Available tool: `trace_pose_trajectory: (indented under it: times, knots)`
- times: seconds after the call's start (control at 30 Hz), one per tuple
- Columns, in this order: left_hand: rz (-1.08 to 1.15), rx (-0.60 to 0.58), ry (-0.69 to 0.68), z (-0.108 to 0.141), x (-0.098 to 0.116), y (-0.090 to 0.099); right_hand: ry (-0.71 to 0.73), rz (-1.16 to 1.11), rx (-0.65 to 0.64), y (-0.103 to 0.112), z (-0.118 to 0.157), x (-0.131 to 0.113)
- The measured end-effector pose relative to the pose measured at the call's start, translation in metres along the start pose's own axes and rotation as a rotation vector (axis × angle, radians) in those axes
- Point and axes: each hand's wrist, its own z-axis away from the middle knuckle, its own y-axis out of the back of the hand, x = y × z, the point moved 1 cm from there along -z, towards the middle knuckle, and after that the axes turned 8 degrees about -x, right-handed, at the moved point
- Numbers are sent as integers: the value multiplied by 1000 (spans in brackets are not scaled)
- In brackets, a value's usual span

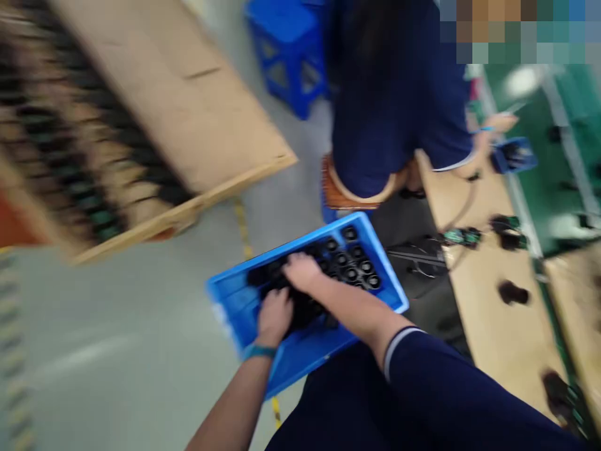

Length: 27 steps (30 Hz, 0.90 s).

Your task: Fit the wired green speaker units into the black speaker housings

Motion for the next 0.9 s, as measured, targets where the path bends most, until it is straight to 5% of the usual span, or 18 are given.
trace_pose_trajectory:
  times: [0.1,0.2,0.9]
  knots:
    - [-216,297,370,43,-42,27,21,15,-9,-38,-39,-9]
    - [-339,354,480,42,-53,25,-6,33,4,-61,-53,-10]
    - [-354,501,381,31,-55,26,-53,53,70,-80,-69,5]
